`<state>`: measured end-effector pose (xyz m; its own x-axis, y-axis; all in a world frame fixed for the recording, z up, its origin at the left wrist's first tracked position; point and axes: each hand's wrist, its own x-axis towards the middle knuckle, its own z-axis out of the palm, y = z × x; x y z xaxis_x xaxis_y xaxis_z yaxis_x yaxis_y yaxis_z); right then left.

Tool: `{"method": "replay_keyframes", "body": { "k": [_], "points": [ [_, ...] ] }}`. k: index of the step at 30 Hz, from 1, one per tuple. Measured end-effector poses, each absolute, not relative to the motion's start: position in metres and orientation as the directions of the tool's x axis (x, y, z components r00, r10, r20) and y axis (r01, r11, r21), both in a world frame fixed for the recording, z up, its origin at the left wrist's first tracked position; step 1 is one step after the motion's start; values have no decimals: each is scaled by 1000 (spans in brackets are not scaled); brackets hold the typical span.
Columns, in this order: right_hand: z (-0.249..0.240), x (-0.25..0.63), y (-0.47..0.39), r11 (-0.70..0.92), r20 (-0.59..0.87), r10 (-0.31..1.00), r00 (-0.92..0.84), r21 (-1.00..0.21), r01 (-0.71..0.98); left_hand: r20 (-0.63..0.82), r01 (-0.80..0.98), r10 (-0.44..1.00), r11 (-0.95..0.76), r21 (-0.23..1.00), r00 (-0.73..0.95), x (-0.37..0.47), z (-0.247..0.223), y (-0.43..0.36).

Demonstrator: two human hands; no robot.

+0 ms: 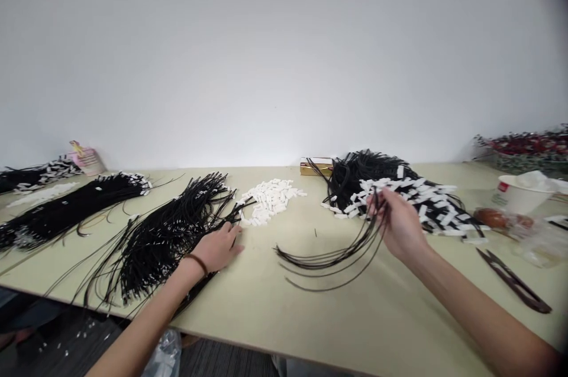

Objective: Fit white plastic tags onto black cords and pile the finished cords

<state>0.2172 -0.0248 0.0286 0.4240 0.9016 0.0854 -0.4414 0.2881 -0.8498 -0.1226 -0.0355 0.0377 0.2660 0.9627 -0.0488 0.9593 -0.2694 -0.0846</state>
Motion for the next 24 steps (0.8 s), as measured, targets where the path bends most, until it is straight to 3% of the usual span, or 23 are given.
{"method": "replay_keyframes", "body": {
  "k": [3, 7, 12, 19, 23, 24],
  "points": [
    [17, 215, -20, -27, -122, 974, 193, -900, -435, 27, 935, 974, -208, -287, 225, -133, 24, -41],
    [8, 201, -23, -142, -184, 980, 79, -917, -372, 62, 908, 974, -178, -380, 217, -157, 23, -39],
    [6, 193, -28, -159, -175, 984, 37, -951, -264, 55, 886, 991, -87, -455, 125, -180, 29, -37],
    [-7, 195, -24, -67, -55, 997, -55, -968, -243, 23, 887, 995, 95, -452, -95, -186, 45, -44],
    [-10, 186, -27, -87, -76, 996, -55, -965, -246, 32, 908, 998, 66, -413, -58, -150, 50, -43],
    [-10, 184, -28, -83, -67, 995, -76, -967, -240, 42, 938, 999, 0, -346, 16, -135, 49, -40]
  ]
}}
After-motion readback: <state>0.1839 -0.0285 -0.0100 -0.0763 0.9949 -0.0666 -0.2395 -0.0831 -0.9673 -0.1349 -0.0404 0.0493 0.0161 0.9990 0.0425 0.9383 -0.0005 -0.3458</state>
